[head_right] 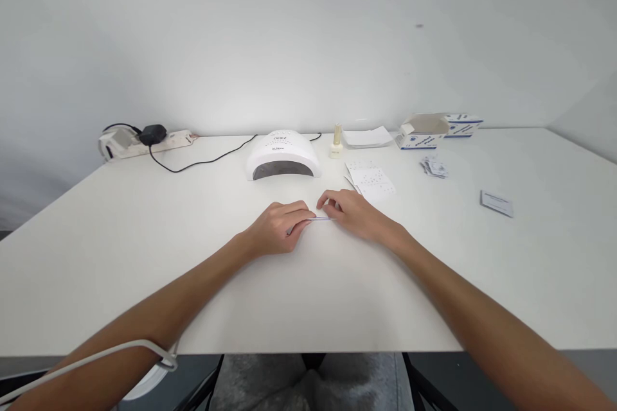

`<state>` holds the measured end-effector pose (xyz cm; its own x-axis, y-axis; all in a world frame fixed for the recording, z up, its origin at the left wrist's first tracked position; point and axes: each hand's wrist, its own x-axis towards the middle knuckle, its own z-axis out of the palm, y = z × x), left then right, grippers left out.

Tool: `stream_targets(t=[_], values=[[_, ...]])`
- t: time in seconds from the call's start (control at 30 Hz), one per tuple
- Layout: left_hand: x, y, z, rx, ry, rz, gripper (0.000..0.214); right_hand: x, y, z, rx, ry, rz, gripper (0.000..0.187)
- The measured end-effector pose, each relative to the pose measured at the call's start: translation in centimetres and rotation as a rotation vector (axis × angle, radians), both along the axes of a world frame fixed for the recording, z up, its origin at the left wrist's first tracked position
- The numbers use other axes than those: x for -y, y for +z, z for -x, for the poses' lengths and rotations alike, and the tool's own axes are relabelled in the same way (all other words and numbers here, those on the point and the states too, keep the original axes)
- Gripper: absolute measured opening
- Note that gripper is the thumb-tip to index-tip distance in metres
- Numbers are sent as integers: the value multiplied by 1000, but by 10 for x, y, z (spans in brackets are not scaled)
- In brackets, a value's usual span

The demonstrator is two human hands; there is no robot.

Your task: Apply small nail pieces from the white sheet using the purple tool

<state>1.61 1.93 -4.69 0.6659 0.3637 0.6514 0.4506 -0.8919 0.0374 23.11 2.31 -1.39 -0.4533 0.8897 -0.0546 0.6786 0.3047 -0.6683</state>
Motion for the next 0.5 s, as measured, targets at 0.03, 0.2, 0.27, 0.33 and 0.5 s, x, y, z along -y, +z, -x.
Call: stream_targets(t=[0.03,0.2,0.27,0.33,0.5], values=[[0,0,0,1,0,0,29,0,0,0,0,2,1,23],[0,1,0,9,-4,2,30,1,1,0,-10,6,1,23],[0,1,0,11,-3,2,30,0,1,0,-17,7,-2,24],[1,1,0,15,-5,-2,29,0,0,0,-19,7,-6,24],[1,2,0,3,-4,-2,29,0,0,0,-6,5,-5,23]])
